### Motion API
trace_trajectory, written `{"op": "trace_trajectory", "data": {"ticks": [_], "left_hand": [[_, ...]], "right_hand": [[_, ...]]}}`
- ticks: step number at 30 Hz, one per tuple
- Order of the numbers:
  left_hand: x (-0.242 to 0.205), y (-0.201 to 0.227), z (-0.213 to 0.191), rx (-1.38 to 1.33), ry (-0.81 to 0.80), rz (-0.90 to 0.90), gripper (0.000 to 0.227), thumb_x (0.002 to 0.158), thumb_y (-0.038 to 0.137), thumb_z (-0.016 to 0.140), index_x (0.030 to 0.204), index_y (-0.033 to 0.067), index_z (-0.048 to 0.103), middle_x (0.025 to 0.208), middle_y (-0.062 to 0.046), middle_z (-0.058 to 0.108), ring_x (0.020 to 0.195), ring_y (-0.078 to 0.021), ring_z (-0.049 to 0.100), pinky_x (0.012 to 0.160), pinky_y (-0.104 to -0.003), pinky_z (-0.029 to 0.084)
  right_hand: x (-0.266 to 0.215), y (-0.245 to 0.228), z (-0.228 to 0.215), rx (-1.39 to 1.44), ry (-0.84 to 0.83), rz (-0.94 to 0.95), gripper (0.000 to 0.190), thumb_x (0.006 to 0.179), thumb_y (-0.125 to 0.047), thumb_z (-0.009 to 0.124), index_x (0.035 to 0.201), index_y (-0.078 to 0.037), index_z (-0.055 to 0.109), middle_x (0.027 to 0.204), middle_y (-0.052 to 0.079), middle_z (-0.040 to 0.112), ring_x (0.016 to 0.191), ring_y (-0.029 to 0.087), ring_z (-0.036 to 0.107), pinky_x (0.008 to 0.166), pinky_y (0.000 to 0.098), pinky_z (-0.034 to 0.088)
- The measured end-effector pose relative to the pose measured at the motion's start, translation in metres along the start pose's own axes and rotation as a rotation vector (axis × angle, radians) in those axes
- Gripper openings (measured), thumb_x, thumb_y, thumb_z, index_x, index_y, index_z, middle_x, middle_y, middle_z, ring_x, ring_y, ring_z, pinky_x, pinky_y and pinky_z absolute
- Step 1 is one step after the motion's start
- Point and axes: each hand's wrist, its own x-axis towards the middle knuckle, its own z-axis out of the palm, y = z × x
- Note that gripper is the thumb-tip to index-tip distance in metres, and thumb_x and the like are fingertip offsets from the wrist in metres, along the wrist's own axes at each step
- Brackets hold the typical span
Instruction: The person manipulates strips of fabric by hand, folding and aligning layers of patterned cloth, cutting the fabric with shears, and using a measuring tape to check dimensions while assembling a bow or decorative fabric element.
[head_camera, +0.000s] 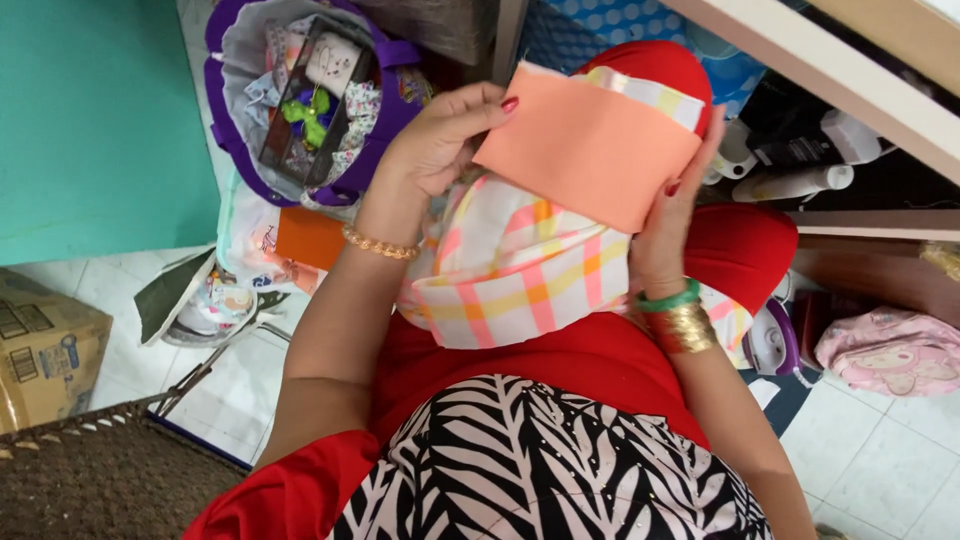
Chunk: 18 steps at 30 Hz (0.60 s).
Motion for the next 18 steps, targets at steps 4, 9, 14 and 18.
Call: {"op": "trace_trajectory", "data": {"ticks": [4, 9, 14, 18], "left_hand": [[-0.017, 0.021, 0.009, 0.108, -0.008, 0.072, 0.006, 0.095, 0.017, 0.073, 0.097, 0.0127, 0.069, 0.090, 0.006, 0.068, 0.083, -0.0042, 0.064, 0.067, -0.021, 0.054], [-0.013, 0.024, 0.017, 0.203, 0.056, 0.023, 0.015, 0.089, 0.026, 0.075, 0.099, 0.0158, 0.070, 0.088, 0.007, 0.067, 0.082, -0.0029, 0.061, 0.067, -0.021, 0.048], [-0.011, 0.019, 0.018, 0.133, 0.061, 0.003, 0.018, 0.085, 0.027, 0.079, 0.096, 0.0143, 0.072, 0.084, 0.004, 0.070, 0.074, -0.0061, 0.060, 0.062, -0.021, 0.046], [-0.017, 0.022, 0.024, 0.142, 0.049, 0.010, 0.019, 0.084, 0.030, 0.080, 0.091, 0.0156, 0.070, 0.081, 0.005, 0.069, 0.070, -0.0049, 0.059, 0.059, -0.021, 0.045]], "right_hand": [[-0.006, -0.041, -0.016, -0.520, 0.095, -0.152, 0.096, 0.075, 0.006, 0.031, 0.169, -0.008, 0.016, 0.178, 0.007, 0.013, 0.169, 0.021, 0.012, 0.145, 0.0395, 0.006], [-0.015, -0.170, 0.032, -0.651, -0.429, -0.615, 0.027, 0.104, -0.002, 0.051, 0.098, -0.001, 0.078, 0.099, 0.014, 0.067, 0.092, 0.031, 0.062, 0.080, 0.0459, 0.042], [-0.036, -0.164, 0.067, -0.738, -0.723, -0.590, 0.021, 0.101, -0.021, 0.073, 0.119, -0.010, 0.072, 0.116, 0.010, 0.065, 0.108, 0.033, 0.057, 0.095, 0.0455, 0.045], [-0.040, -0.156, 0.081, -0.954, -0.727, -0.573, 0.028, 0.098, -0.041, 0.075, 0.107, -0.015, 0.074, 0.111, 0.005, 0.065, 0.105, 0.032, 0.055, 0.088, 0.0433, 0.040]]}}
